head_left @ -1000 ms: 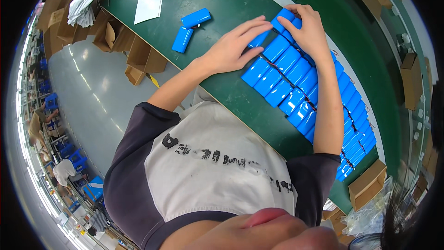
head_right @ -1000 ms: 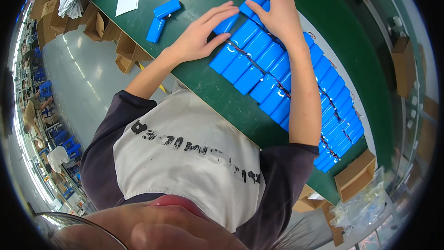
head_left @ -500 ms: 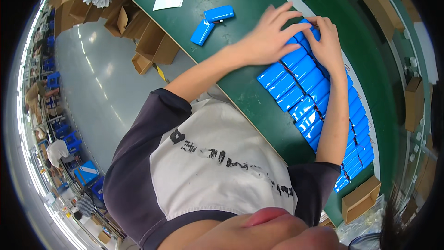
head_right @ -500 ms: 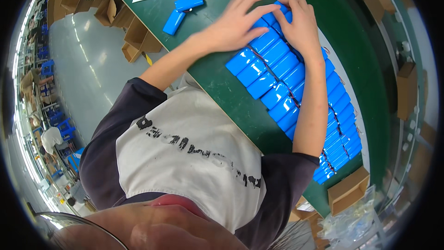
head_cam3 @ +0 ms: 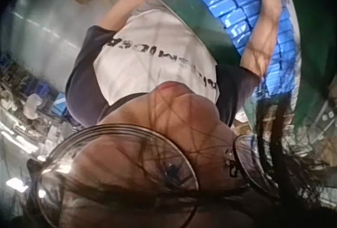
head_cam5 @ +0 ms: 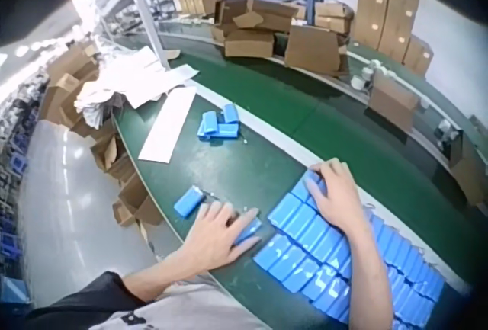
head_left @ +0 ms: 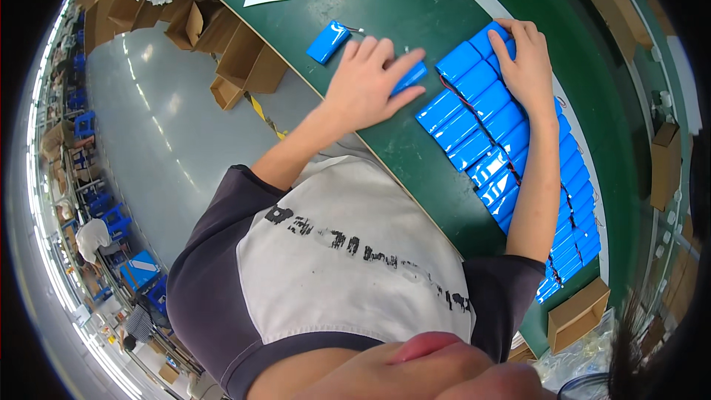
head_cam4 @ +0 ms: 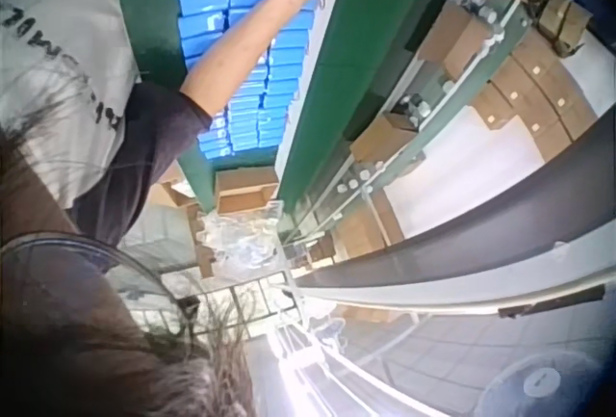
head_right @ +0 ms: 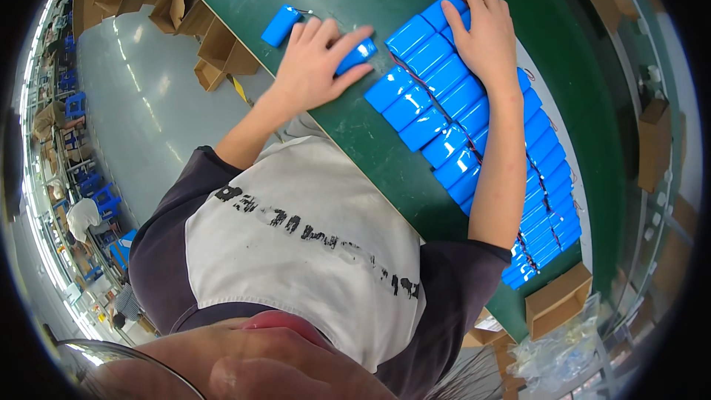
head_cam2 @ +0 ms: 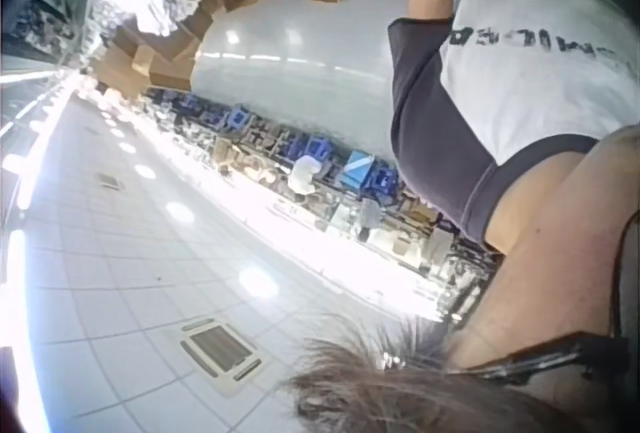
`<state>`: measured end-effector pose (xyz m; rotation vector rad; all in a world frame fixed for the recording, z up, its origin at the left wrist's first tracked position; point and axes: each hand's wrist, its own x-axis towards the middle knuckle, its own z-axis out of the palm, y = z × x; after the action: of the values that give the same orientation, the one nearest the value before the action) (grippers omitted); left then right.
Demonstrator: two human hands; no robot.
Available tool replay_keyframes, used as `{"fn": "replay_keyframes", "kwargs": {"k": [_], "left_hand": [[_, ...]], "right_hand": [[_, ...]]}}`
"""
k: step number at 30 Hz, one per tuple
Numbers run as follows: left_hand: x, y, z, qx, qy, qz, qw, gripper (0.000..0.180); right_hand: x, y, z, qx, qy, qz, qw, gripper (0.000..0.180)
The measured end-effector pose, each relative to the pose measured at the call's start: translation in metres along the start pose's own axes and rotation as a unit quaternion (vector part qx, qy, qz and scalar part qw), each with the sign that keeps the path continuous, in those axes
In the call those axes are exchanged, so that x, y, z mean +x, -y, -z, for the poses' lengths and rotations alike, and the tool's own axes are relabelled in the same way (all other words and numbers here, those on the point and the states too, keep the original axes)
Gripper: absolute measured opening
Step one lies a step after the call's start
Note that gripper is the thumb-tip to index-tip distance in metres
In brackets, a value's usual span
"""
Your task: The person arranges blue rectangular battery cells on a green workbench, then applies white adhesive labels to each cell. The person handles the cells and labels by hand, placing them in rows and smoothing the labels onto the surfaces.
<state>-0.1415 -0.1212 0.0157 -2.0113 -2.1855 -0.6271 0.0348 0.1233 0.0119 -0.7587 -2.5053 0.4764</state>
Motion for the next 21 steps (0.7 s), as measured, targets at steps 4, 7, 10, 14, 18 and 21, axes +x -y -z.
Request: {"fn": "replay_keyframes", "kwargs": {"k": [4, 7, 10, 14, 18, 21], "left_hand": [[0.001, -0.019, -0.016, -0.064, -0.009, -0.004, 0.998, 0.063], [0.015, -0.029, -0.024, -0.139, 0.009, -0.052, 0.989, 0.069], [0.022, -0.029, -0.022, -0.211, 0.003, -0.062, 0.975, 0.065], [0.016, 0.009, 0.003, -0.051, -0.105, -0.023, 0.993, 0.05], [-0.02, 0.061, 0.008, 0.089, -0.101, 0.119, 0.984, 0.049], [-0.02, 0.088, 0.004, -0.01, -0.086, 0.138, 0.987, 0.044]], "right_hand": [[0.001, 0.003, 0.0, -0.006, -0.006, 0.005, 1.0, 0.034], [0.003, 0.0, -0.002, -0.016, 0.001, 0.002, 1.0, 0.035], [0.002, 0.004, -0.001, -0.019, 0.011, -0.008, 1.0, 0.035], [0.0, 0.004, 0.0, -0.025, 0.008, -0.007, 1.0, 0.035], [-0.001, 0.006, 0.002, -0.017, 0.009, -0.017, 1.0, 0.034], [0.0, 0.006, 0.001, -0.012, 0.009, -0.024, 1.0, 0.034]]}}
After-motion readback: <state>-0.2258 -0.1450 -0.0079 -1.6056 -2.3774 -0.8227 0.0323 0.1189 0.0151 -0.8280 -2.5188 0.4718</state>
